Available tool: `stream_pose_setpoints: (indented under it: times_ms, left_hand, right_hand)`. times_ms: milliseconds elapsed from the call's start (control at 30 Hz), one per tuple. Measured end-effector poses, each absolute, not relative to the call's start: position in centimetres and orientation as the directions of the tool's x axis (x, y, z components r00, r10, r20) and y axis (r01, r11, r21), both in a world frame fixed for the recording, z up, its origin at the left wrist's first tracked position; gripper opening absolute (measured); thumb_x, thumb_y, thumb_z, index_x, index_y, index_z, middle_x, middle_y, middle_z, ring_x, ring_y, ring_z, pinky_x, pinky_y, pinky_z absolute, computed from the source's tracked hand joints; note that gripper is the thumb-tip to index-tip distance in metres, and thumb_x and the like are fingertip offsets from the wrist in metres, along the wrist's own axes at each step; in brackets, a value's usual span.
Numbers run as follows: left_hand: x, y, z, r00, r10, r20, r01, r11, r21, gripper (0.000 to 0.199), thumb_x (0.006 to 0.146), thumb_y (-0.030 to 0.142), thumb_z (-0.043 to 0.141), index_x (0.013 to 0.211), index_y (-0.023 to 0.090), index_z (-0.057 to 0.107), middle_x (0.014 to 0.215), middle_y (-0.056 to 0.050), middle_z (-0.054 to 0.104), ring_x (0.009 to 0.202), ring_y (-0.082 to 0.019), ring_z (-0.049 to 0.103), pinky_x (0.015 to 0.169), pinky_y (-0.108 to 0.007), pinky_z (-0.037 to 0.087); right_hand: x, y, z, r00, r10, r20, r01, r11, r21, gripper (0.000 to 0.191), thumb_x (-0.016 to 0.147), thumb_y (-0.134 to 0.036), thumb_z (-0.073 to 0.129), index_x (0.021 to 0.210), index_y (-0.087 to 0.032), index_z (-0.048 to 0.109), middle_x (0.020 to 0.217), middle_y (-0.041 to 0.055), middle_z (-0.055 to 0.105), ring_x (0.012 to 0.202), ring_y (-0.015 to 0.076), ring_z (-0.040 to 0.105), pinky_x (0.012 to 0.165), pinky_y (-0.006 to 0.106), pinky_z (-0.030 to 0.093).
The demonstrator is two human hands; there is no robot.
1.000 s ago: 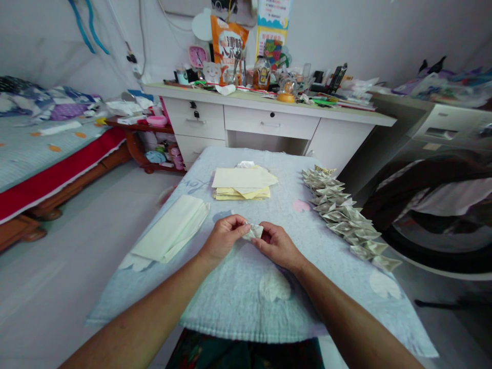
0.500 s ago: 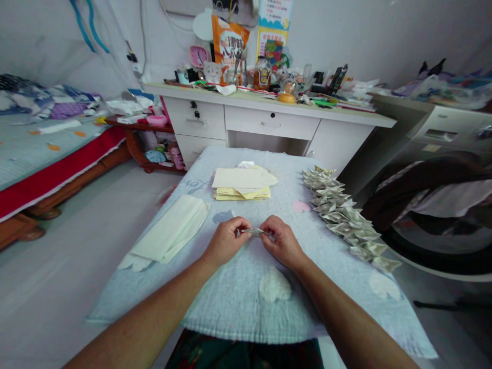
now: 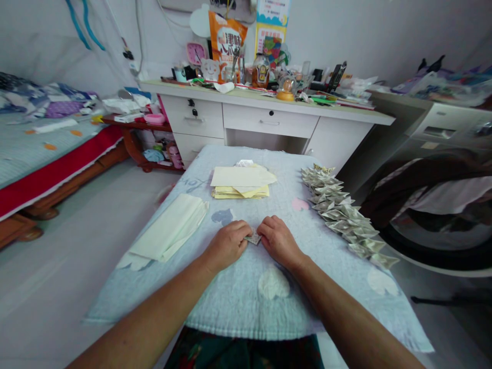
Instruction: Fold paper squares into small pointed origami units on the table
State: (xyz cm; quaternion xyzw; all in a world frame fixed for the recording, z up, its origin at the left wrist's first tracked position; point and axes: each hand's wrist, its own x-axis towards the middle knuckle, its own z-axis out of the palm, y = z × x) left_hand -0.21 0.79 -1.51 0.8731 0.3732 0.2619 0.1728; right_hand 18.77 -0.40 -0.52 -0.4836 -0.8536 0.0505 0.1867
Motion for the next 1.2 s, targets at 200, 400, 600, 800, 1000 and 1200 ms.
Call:
stream_pose_setpoints:
  times_ms: [200, 400, 600, 800, 1000, 1200]
  left_hand:
    - [-0.5, 0.3, -0.6, 0.638, 0.707, 0.305, 0.624, -0.707, 0.334, 0.014, 0.079, 0.01, 0.054, 0.082, 0.019, 0.065, 0.086, -0.005, 0.061, 0.087, -0.02, 0.054, 0.079, -0.033, 0.041]
    - [-0.5, 0.4, -0.9, 0.609, 0.736, 0.296, 0.635, -0.676, 0.374, 0.013, 0.082, 0.013, 0.054, 0.081, 0.019, 0.066, 0.081, -0.004, 0.06, 0.083, -0.019, 0.053, 0.076, -0.032, 0.041]
    - [-0.8, 0.8, -0.9, 0.52, 0.813, 0.263, 0.641, -0.575, 0.508, 0.008, 0.082, 0.02, 0.058, 0.076, 0.018, 0.064, 0.083, -0.004, 0.059, 0.085, -0.019, 0.053, 0.079, -0.033, 0.041]
    - [-0.6, 0.9, -1.2, 0.479, 0.843, 0.245, 0.688, -0.534, 0.492, 0.015, 0.085, 0.021, 0.053, 0.077, 0.019, 0.065, 0.084, -0.004, 0.058, 0.086, -0.02, 0.052, 0.079, -0.034, 0.039]
    - [-0.5, 1.0, -1.3, 0.452, 0.864, 0.222, 0.738, -0.502, 0.451, 0.016, 0.086, 0.025, 0.052, 0.077, 0.019, 0.064, 0.086, -0.005, 0.057, 0.087, -0.021, 0.05, 0.079, -0.035, 0.038]
    - [-0.5, 1.0, -1.0, 0.447, 0.873, 0.198, 0.743, -0.485, 0.461, 0.019, 0.086, 0.022, 0.049, 0.075, 0.019, 0.065, 0.086, -0.005, 0.058, 0.086, -0.02, 0.051, 0.077, -0.034, 0.037]
  right_hand:
    - [19.4, -0.7, 0.2, -0.535, 0.813, 0.231, 0.755, 0.582, -0.302, 0.012, 0.081, -0.009, 0.057, 0.083, -0.018, 0.065, 0.085, 0.0049, 0.057, 0.084, 0.018, 0.046, 0.077, 0.03, 0.034]
    - [19.3, -0.9, -0.1, -0.532, 0.811, 0.244, 0.706, 0.584, -0.401, 0.01, 0.082, -0.011, 0.06, 0.086, -0.018, 0.066, 0.085, 0.0043, 0.059, 0.085, 0.0176, 0.049, 0.078, 0.03, 0.035]
    - [19.0, -0.6, -0.6, -0.388, 0.891, 0.235, 0.739, 0.453, -0.499, 0.007, 0.086, -0.022, 0.062, 0.086, -0.019, 0.068, 0.089, 0.0051, 0.059, 0.087, 0.018, 0.049, 0.079, 0.031, 0.035]
    - [18.8, -0.3, -0.6, -0.29, 0.941, 0.174, 0.793, 0.338, -0.506, 0.01, 0.086, -0.028, 0.063, 0.083, -0.02, 0.069, 0.091, 0.0052, 0.057, 0.09, 0.0192, 0.046, 0.08, 0.032, 0.031]
    - [18.6, -0.1, -0.8, -0.221, 0.966, 0.135, 0.825, 0.259, -0.503, 0.015, 0.086, -0.032, 0.064, 0.08, -0.02, 0.068, 0.091, 0.0051, 0.058, 0.091, 0.0198, 0.046, 0.078, 0.032, 0.029]
    - [18.5, 0.2, -1.0, -0.182, 0.977, 0.112, 0.853, 0.213, -0.477, 0.018, 0.085, -0.036, 0.064, 0.077, -0.02, 0.068, 0.089, 0.005, 0.057, 0.089, 0.0204, 0.045, 0.076, 0.032, 0.028]
